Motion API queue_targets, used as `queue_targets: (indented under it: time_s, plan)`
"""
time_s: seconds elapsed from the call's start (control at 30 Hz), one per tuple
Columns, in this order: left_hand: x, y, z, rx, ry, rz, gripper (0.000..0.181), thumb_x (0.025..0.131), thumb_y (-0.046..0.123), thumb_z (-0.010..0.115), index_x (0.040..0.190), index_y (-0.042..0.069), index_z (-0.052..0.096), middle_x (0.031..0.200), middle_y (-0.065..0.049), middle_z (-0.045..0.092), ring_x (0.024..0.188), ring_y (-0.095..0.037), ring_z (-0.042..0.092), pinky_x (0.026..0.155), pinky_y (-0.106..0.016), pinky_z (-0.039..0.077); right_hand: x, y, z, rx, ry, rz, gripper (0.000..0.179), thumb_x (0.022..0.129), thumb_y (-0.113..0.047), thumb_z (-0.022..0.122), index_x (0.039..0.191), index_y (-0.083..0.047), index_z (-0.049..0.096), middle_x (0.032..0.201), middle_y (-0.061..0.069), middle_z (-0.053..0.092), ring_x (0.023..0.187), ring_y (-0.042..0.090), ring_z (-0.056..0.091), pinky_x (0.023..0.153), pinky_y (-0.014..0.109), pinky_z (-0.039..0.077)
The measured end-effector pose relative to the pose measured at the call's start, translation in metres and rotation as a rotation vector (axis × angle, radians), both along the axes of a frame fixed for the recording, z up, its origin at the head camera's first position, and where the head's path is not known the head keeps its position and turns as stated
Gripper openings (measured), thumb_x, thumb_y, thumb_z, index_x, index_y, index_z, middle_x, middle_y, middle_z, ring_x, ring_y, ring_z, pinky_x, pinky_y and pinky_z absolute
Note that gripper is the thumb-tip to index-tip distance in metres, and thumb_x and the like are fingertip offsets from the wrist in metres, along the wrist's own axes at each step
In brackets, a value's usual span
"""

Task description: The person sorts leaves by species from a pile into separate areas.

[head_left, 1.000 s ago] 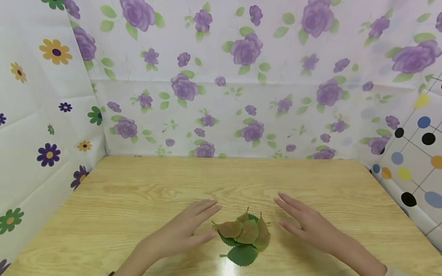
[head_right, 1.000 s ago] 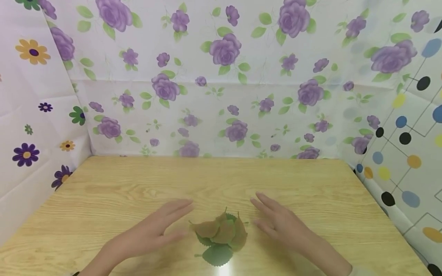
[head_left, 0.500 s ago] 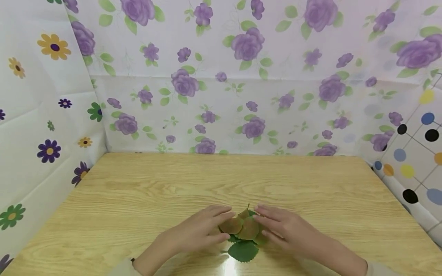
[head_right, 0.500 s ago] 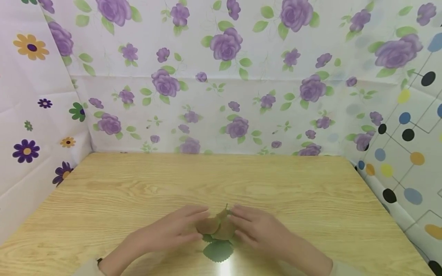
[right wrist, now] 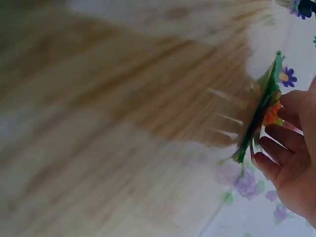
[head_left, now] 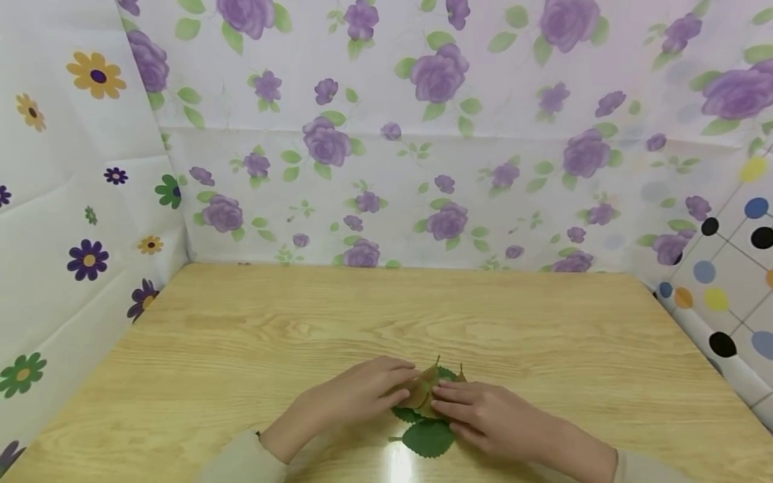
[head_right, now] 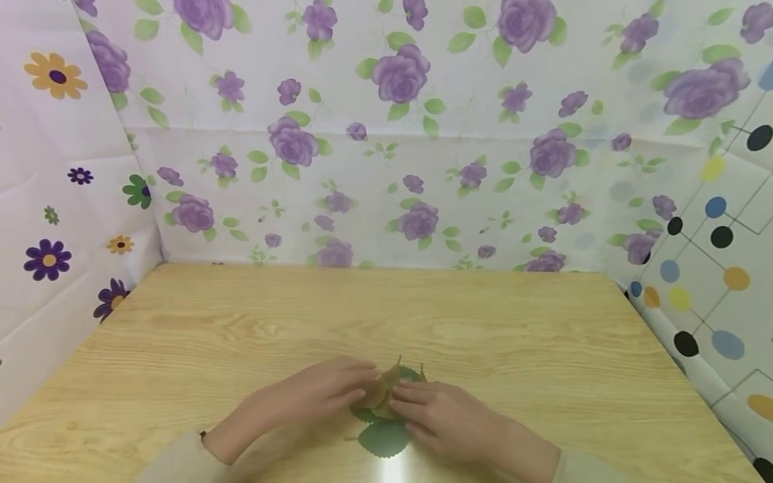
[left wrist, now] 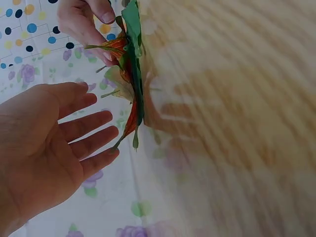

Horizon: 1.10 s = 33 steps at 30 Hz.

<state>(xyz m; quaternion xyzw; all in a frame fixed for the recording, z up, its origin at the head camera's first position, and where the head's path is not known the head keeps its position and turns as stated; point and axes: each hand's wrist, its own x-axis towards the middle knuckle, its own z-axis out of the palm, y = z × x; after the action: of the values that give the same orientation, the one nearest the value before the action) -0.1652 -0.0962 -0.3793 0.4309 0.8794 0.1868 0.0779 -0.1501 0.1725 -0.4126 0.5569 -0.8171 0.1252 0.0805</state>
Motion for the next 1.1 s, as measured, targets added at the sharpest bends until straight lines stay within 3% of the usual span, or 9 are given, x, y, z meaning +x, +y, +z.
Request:
queue_targets:
  time_s: [0.3, 0.43, 0.77, 0.93, 1.1]
  plan:
    - [-0.006, 0.009, -0.005, -0.047, 0.06, -0.057, 0.038, 0.091, 0.005, 0.064, 0.129, 0.004, 0.06, 0.124, -0.006, 0.062, 0.115, -0.017, 0.056, 0.096, -0.024, 0.045, -0.001, 0.0, -0.007, 0.024, 0.06, 0.013, 0.035, 0.095, -0.016, 0.063, 0.127, -0.003, 0.063, 0.131, 0.014, 0.058, 0.12, 0.024, 0.056, 0.092, 0.037, 0.051]
    - [-0.005, 0.011, -0.009, -0.071, 0.079, -0.045, 0.039, 0.089, 0.006, 0.067, 0.127, 0.005, 0.062, 0.122, -0.006, 0.063, 0.112, -0.017, 0.057, 0.095, -0.024, 0.045, -0.002, 0.0, -0.011, 0.031, 0.078, 0.017, 0.036, 0.096, -0.02, 0.061, 0.129, -0.004, 0.062, 0.132, 0.013, 0.057, 0.121, 0.024, 0.055, 0.091, 0.036, 0.051]
    - [-0.004, 0.015, -0.016, -0.092, 0.101, -0.003, 0.046, 0.087, 0.007, 0.07, 0.132, 0.006, 0.059, 0.126, -0.004, 0.06, 0.113, -0.015, 0.056, 0.094, -0.023, 0.046, 0.001, 0.002, -0.01, 0.063, 0.032, 0.005, 0.043, 0.102, -0.032, 0.05, 0.133, -0.003, 0.057, 0.136, 0.013, 0.054, 0.124, 0.024, 0.052, 0.094, 0.038, 0.049]
    - [-0.006, 0.016, -0.018, -0.061, 0.125, 0.028, 0.051, 0.082, 0.012, 0.075, 0.131, 0.007, 0.06, 0.112, -0.001, 0.06, 0.099, -0.009, 0.057, 0.083, -0.017, 0.048, 0.002, 0.003, -0.009, 0.088, 0.026, -0.002, 0.045, 0.103, -0.033, 0.046, 0.135, -0.003, 0.055, 0.138, 0.014, 0.051, 0.126, 0.025, 0.05, 0.096, 0.039, 0.048]
    - [-0.01, 0.015, -0.018, -0.039, 0.147, 0.031, 0.042, 0.077, 0.017, 0.08, 0.115, 0.009, 0.065, 0.095, 0.005, 0.056, 0.084, -0.005, 0.053, 0.073, -0.016, 0.047, 0.003, 0.003, -0.008, 0.096, 0.014, -0.006, 0.045, 0.104, -0.033, 0.045, 0.136, -0.002, 0.055, 0.14, 0.014, 0.05, 0.127, 0.025, 0.049, 0.097, 0.04, 0.047]
